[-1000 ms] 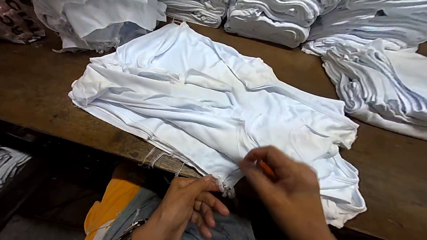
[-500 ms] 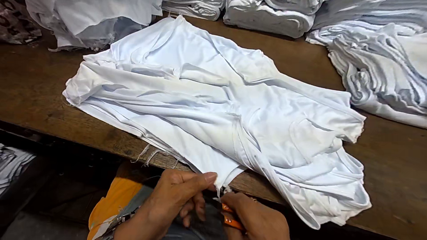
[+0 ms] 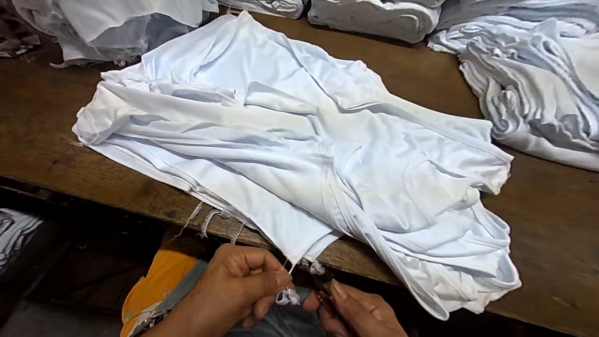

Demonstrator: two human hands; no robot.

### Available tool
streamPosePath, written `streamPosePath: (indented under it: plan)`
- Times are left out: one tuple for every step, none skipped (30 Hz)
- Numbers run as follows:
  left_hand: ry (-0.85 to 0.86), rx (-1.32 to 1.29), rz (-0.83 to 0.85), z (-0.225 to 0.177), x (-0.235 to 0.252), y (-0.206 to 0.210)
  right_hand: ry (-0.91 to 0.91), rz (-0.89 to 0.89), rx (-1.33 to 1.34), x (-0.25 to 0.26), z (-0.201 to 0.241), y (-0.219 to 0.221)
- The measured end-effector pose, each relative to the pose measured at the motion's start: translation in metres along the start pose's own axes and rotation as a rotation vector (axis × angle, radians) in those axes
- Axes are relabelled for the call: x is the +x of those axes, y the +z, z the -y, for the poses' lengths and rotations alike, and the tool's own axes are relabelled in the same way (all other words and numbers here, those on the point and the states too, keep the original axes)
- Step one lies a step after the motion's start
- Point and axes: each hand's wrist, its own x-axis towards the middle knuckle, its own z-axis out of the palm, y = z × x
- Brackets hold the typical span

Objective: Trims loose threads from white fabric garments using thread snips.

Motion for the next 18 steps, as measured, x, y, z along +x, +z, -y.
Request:
streamPosePath:
  plan:
    - [0.005,-0.007,0.0,0.001,0.0,0.0,0.021,0.017,0.043,0.002,-0.001,0.003]
    - [0.011,-0.015,-0.002,0.002,-0.001,0.0,0.042,0.034,0.095,0.005,-0.002,0.006]
    - [0.024,-0.024,-0.002,0.003,-0.001,0.0,0.06,0.046,0.142,0.009,-0.002,0.009]
    - [0.037,-0.028,-0.006,0.004,-0.001,0.0,0.076,0.051,0.18,0.012,-0.003,0.012]
    - [0.045,-0.031,-0.014,0.005,-0.001,-0.001,0.091,0.054,0.213,0.014,-0.003,0.014]
    - [0.05,-0.034,-0.021,0.005,-0.002,-0.002,0.102,0.059,0.235,0.015,-0.003,0.016]
    - [0.052,-0.039,-0.028,0.005,-0.002,-0.003,0.11,0.063,0.246,0.016,-0.003,0.017]
    - [0.053,-0.044,-0.033,0.005,-0.002,-0.003,0.12,0.066,0.244,0.016,-0.003,0.017]
    - [0.052,-0.05,-0.034,0.005,-0.003,-0.004,0.128,0.068,0.236,0.014,-0.003,0.017]
    - [0.055,-0.055,-0.03,0.004,-0.004,-0.003,0.134,0.079,0.233,0.012,-0.004,0.016]
    - [0.064,-0.059,-0.02,0.004,-0.004,-0.003,0.139,0.088,0.241,0.01,-0.005,0.015]
    - [0.073,-0.063,-0.009,0.004,-0.004,-0.003,0.145,0.091,0.263,0.009,-0.007,0.014]
    - [0.08,-0.066,0.002,0.005,-0.004,-0.002,0.149,0.089,0.293,0.009,-0.008,0.015]
    - [0.083,-0.068,0.008,0.006,-0.004,-0.002,0.147,0.086,0.327,0.011,-0.009,0.016]
    - [0.085,-0.07,0.015,0.007,-0.003,-0.001,0.143,0.087,0.357,0.013,-0.009,0.017]
    - [0.085,-0.073,0.018,0.009,-0.003,0.0,0.137,0.09,0.386,0.015,-0.009,0.019]
    - [0.085,-0.075,0.02,0.01,-0.003,0.0,0.135,0.094,0.409,0.017,-0.008,0.021]
    - [0.086,-0.076,0.02,0.011,-0.003,0.0,0.134,0.094,0.424,0.019,-0.007,0.023]
